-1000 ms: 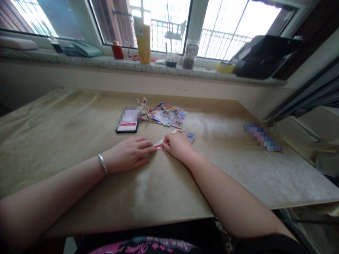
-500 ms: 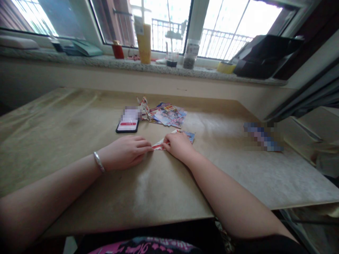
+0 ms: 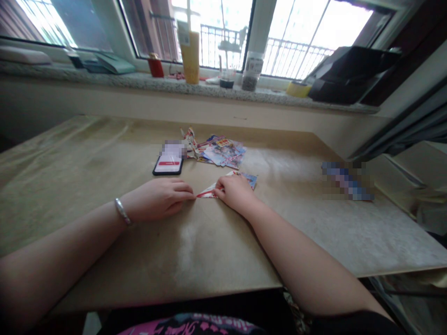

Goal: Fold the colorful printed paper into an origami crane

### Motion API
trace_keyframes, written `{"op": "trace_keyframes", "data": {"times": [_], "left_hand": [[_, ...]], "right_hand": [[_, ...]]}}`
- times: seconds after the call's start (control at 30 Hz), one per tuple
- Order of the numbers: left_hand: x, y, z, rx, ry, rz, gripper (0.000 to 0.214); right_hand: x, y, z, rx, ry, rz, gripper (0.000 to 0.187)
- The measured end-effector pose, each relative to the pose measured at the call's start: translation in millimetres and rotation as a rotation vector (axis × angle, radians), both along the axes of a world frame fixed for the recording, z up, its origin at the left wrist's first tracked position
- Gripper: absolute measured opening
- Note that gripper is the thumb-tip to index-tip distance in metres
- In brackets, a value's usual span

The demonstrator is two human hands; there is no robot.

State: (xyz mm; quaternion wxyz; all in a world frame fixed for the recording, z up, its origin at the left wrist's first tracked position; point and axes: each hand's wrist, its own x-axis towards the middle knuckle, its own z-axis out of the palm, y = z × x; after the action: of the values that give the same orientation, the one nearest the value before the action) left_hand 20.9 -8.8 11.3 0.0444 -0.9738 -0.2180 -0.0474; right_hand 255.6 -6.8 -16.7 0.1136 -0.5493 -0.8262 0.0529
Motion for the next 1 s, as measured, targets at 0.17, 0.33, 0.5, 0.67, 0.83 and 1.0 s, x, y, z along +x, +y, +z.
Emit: {"op": "trace_keyframes", "data": {"times": [0.17,0.33,0.5,0.67,0.83,1.0], "left_hand": [[-3,8,-10.1,0.016,-0.102,-0.053,0.028],[1,11,-14.4,0.052,-0.101,-0.069,0.033],[4,8,-16.6,0.067,-0.094,-0.025,0.037],[7,3,-17.6,0.075,-0.057,0.029,0.036],[9,0,-15.0,0.074,-0.059,0.032,0.037],[10,-1,-13.1,0.077,-0.057,0.032,0.037]], "right_hand": [[-1,1,-0.4,-0.029,0.029,-0.022,0.018],[-8,0,0.2,-0.015,0.069,-0.103,0.018],[-13,-2,0.0,0.002,0.083,-0.122,0.017],[-9,-5,0.9,0.171,0.051,0.058,0.012],[-4,-9,4.0,0.278,-0.009,0.294,0.022],[-4,-12,9.8,0.234,-0.113,0.344,0.023]]}}
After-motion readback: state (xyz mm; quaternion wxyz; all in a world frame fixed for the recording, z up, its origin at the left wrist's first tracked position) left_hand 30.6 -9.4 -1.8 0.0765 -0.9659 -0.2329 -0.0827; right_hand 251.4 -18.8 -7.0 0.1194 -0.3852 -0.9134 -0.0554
